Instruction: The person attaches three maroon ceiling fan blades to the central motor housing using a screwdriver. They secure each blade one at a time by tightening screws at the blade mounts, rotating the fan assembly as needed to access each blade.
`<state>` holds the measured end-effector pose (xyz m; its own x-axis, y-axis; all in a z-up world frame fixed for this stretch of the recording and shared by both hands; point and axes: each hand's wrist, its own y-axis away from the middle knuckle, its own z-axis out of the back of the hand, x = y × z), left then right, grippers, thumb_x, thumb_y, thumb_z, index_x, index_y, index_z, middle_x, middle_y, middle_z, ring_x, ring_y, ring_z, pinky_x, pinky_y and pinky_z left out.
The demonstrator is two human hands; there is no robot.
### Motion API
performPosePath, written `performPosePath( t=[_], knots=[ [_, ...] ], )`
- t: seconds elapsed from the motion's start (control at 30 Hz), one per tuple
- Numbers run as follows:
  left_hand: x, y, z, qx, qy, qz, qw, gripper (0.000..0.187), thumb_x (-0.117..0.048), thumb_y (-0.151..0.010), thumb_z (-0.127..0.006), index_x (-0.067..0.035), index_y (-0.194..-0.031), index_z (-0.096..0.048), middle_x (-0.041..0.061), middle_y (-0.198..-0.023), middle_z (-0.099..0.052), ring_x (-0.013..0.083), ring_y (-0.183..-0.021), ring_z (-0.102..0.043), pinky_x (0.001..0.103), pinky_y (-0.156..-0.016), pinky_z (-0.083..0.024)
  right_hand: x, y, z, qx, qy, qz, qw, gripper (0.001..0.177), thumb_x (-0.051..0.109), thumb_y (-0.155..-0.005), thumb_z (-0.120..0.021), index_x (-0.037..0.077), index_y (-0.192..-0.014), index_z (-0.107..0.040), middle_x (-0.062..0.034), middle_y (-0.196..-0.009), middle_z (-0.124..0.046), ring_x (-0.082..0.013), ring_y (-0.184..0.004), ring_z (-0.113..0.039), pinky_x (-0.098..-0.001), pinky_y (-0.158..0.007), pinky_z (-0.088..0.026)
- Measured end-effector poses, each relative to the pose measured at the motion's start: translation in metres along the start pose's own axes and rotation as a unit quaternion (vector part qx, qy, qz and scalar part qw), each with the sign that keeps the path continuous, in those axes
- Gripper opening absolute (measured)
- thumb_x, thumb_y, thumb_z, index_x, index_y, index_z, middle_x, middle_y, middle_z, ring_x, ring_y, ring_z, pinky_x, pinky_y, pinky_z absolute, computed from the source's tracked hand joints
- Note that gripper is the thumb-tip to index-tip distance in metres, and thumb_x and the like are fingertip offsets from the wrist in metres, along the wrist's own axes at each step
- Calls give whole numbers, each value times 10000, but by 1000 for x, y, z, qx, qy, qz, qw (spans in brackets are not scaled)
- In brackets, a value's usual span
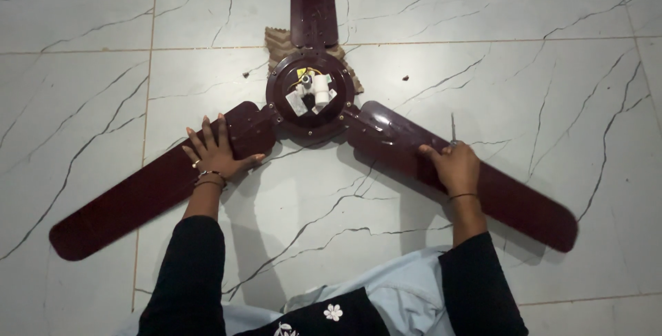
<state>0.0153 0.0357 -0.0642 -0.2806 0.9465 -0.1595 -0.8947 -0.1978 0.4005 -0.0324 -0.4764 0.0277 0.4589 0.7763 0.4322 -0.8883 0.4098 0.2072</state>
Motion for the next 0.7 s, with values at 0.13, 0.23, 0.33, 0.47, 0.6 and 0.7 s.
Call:
performPosePath(
  t=[0.13,0.23,0.33,0.47,0.6,0.7],
  knots=[
    [-9,1,19,-8,-12,-1,1000,1562,-920,-431,-718,-359,-1625,117,101,-1708,191,466,-1490,307,732,-1155,137,-26,-23,-29,56,53,3,997,686,569,-624,-935,-25,-637,-593,-187,-663,-626,-307,-591,-622,-464,-585,-554],
    [-17,-6,34,3,-28,14,999,1556,-840,-425,-787,-380,-1636,76,67,-1720,190,462,-1505,285,723,-1174,98,-33,-29,-45,117,108,45,986,714,584,-679,-920,-68,-660,-629,-185,-706,-641,-324,-646,-623,-468,-679,-546],
    [-24,-20,43,11,-50,28,998,1547,-798,-429,-829,-406,-1633,60,63,-1721,193,454,-1520,249,698,-1192,76,-31,-26,-48,138,28,29,990,633,482,-572,-977,8,-769,-607,-140,-709,-643,-264,-665,-647,-409,-688,-559],
    [-23,-43,50,2,-77,-8,997,1487,-800,-461,-842,-338,-1638,-59,119,-1705,102,446,-1524,151,660,-1201,72,-21,-16,-51,187,-9,19,982,496,399,-659,-927,55,-738,-578,-105,-691,-652,-244,-658,-613,-372,-683,-533],
    [-26,-76,63,-151,29,-81,985,827,-764,-866,-729,-125,-1373,-591,227,-1608,-384,456,-1512,-249,676,-1207,-65,-14,-13,-52,212,-10,15,977,492,385,-745,-882,70,-698,-507,-112,-669,-616,-249,-650,-568,-386,-686,-515],
    [-42,-106,78,-141,121,-7,983,426,-516,-980,-658,-175,-1228,-720,111,-1244,-775,338,-1215,-688,537,-1184,-438,-13,-14,-51,221,14,19,975,507,397,-767,-868,80,-682,-483,-110,-650,-597,-250,-639,-557,-389,-687,-507]
  ],
)
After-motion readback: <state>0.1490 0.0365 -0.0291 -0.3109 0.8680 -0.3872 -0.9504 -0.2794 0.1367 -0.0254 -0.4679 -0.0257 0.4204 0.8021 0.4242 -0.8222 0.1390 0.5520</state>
